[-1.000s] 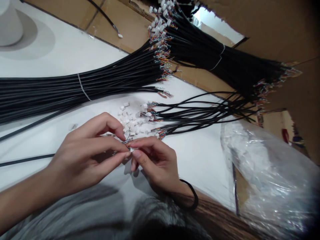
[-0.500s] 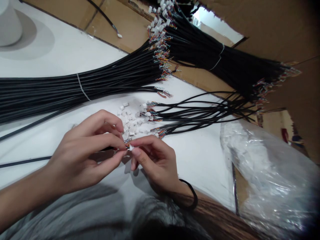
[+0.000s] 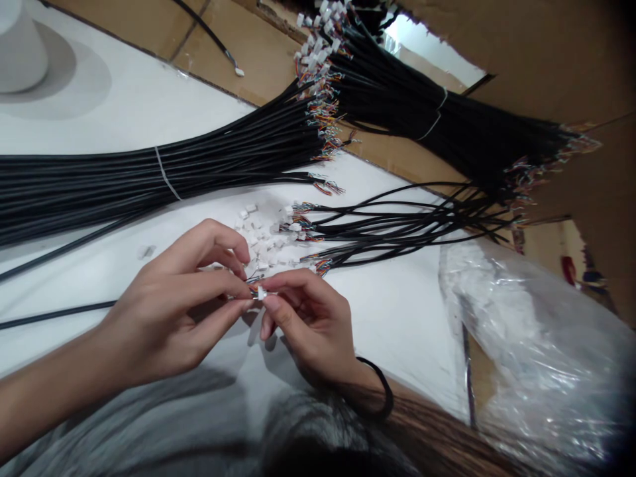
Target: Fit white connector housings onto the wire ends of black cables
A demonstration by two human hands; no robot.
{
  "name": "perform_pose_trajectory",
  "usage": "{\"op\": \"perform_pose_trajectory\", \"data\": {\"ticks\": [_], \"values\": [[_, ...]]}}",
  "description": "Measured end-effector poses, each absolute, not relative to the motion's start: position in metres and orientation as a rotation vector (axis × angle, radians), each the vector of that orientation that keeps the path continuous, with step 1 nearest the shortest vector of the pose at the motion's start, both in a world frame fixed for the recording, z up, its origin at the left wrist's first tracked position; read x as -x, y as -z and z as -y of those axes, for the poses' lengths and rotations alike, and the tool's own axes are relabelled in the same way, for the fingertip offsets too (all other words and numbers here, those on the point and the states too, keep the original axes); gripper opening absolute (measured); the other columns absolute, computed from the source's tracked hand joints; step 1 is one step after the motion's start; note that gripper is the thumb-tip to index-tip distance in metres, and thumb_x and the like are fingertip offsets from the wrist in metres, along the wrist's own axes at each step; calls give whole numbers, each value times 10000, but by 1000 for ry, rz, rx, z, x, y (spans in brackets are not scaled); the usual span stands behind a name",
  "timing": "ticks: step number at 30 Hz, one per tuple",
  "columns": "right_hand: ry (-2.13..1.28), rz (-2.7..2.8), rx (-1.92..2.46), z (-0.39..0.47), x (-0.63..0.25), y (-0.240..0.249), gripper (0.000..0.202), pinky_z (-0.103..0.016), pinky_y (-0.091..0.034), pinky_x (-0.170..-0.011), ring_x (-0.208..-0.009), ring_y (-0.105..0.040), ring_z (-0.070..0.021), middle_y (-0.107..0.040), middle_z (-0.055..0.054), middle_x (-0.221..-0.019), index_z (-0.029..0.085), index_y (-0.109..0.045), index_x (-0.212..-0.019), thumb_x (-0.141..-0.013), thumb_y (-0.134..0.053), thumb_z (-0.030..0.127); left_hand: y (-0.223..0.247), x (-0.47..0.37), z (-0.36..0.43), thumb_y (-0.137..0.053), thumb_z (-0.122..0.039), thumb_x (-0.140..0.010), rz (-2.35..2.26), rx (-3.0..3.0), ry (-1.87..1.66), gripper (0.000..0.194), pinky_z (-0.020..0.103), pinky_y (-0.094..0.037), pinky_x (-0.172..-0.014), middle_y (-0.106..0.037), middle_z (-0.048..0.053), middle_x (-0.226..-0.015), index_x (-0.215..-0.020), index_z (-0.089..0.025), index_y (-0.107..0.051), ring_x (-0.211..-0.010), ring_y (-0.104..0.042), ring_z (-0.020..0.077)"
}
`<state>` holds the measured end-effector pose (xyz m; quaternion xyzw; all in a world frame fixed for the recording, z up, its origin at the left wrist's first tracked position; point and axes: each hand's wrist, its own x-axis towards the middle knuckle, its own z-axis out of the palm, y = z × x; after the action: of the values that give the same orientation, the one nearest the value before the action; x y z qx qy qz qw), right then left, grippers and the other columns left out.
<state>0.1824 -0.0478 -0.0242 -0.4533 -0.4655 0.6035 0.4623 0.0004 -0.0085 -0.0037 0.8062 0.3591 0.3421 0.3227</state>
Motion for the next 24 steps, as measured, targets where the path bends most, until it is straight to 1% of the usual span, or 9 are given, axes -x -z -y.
{"op": "perform_pose_trajectory", "data": {"ticks": [5, 10, 15, 17, 21, 24], "values": [[-1480, 1146, 1096, 48, -182, 25, 65, -189, -507, -465, -480, -616, -84, -615, 35, -645, 203, -634, -948, -884, -643, 196, 4, -1, 9, -595, -78, -855, -940, -2114, -880, 134, 192, -511, -775, -524, 29, -1001, -813, -195, -644, -901, -579, 119], [-1447, 1153, 1127, 50, -181, 26, 84, -176, -506, -457, -478, -621, -76, -640, 24, -698, 205, -640, -949, -877, -637, 163, 5, 1, 10, -595, -75, -858, -926, -2121, -875, 137, 199, -512, -796, -523, 30, -1022, -849, -202, -645, -922, -577, 121], [-1431, 1170, 1150, 50, -181, 26, 74, -180, -508, -445, -470, -615, -82, -646, 19, -682, 195, -647, -943, -871, -643, 178, 6, 3, 10, -592, -72, -855, -946, -2126, -876, 148, 197, -505, -807, -526, 27, -1030, -874, -208, -645, -933, -570, 122], [-1428, 1166, 1143, 50, -181, 27, 74, -179, -506, -440, -470, -613, -79, -665, 10, -710, 193, -648, -943, -869, -645, 183, 6, 2, 10, -591, -78, -855, -954, -2122, -879, 144, 200, -504, -769, -526, 27, -1018, -863, -212, -644, -919, -571, 126], [-1427, 1157, 1147, 50, -181, 26, 78, -181, -501, -432, -475, -619, -80, -700, -13, -766, 195, -660, -944, -869, -649, 175, 4, 1, 10, -585, -87, -847, -981, -2093, -869, 149, 196, -487, -610, -524, 29, -971, -815, -220, -645, -839, -578, 132], [-1425, 1159, 1160, 50, -180, 25, 83, -185, -509, -444, -479, -627, -81, -710, -14, -780, 202, -671, -938, -866, -653, 164, 3, 1, 10, -590, -89, -839, -988, -2098, -856, 149, 196, -483, -599, -527, 26, -948, -779, -215, -642, -801, -579, 124]]}}
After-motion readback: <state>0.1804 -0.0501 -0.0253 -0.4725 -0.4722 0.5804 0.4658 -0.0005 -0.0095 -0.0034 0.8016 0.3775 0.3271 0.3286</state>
